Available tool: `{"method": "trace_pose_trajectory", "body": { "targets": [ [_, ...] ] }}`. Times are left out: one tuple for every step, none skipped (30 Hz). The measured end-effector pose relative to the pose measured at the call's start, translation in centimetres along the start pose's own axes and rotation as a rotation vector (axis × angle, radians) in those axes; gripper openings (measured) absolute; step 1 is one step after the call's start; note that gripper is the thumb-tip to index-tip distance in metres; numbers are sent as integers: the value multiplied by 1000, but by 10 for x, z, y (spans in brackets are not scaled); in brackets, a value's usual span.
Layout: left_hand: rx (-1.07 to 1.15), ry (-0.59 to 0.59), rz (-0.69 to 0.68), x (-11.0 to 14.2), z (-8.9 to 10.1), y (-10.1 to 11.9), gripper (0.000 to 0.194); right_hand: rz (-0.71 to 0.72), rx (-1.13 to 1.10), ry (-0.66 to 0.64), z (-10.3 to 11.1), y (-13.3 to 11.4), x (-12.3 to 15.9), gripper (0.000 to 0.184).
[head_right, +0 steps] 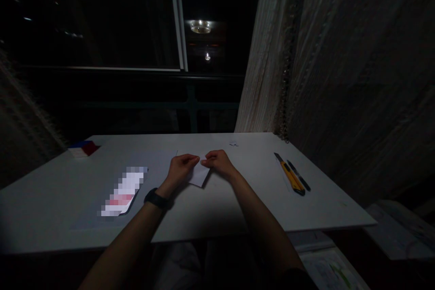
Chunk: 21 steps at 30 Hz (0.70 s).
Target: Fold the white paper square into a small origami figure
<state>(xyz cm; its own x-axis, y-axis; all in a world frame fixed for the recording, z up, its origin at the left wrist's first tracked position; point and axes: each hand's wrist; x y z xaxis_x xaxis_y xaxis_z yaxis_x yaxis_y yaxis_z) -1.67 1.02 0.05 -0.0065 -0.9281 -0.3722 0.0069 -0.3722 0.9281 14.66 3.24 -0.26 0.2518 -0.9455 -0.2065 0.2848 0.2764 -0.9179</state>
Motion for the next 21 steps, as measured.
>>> {"method": "trace_pose_trajectory", "body": {
  "targets": [
    [-6, -16, -8, 0, 0, -1, 23, 25, 0, 20, -1, 0, 0, 28],
    [-13, -35, -15, 1, 0, -1, 24, 41, 2, 48, -3, 1, -1, 28],
    [-25, -51, -23, 1, 0, -2, 24, 49, 7, 82, -5, 1, -2, 27],
    [-40, -62, -30, 1, 1, -2, 25, 48, 11, 119, -7, 2, -2, 27],
    [-59, -67, -35, 1, 1, -3, 25, 35, 9, 148, -9, 2, -3, 27],
    [-76, -70, -40, 1, 1, -4, 26, 16, -4, 169, -11, 2, -4, 26],
    [-87, -74, -41, 0, 1, -5, 26, -5, -23, 185, -13, 3, -4, 25],
    [-91, -80, -38, 0, 2, -6, 26, -23, -44, 196, -14, 3, -5, 24],
    [-87, -88, -34, 0, 2, -7, 27, -35, -61, 208, -15, 3, -5, 23],
    [-79, -96, -26, -1, 2, -8, 28, -44, -71, 223, -16, 3, -5, 22],
    [-71, -102, -13, -1, 1, -9, 29, -52, -73, 242, -16, 4, -6, 21],
    [-63, -104, 3, -1, 1, -9, 30, -59, -71, 265, -16, 4, -6, 21],
    [-58, -104, 24, 0, 0, -9, 32, -65, -66, 287, -17, 5, -6, 21],
    [-54, -103, 49, 0, 0, -8, 34, -67, -61, 307, -17, 5, -6, 22],
    [-50, -101, 73, 1, -1, -6, 35, -63, -58, 319, -16, 6, -5, 23],
    [-44, -100, 98, 2, -1, -5, 36, -56, -55, 321, -16, 6, -5, 24],
    [-36, -100, 118, 2, -2, -4, 37, -46, -52, 312, -16, 5, -4, 24],
    [-23, -100, 135, 3, -2, -3, 38, -34, -48, 297, -16, 5, -4, 24],
    [-8, -97, 150, 3, -2, -3, 39, -22, -41, 276, -16, 4, -3, 24],
    [11, -89, 165, 3, -2, -3, 40, -10, -35, 255, -16, 3, -3, 24],
    [34, -74, 181, 3, -2, -4, 41, 2, -31, 233, -15, 3, -2, 23]
  ]
}}
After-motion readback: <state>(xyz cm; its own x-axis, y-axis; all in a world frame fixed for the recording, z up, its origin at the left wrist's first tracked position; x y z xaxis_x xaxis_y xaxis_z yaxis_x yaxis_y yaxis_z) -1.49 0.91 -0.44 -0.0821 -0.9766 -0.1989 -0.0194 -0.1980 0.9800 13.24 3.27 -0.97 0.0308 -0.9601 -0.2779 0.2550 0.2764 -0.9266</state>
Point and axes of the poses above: each hand's wrist, its own x-axis away from the middle knuckle, its own z-axis out of the back of the hand, y = z × x, and after that the axes turned 15 degrees about x, right-handed
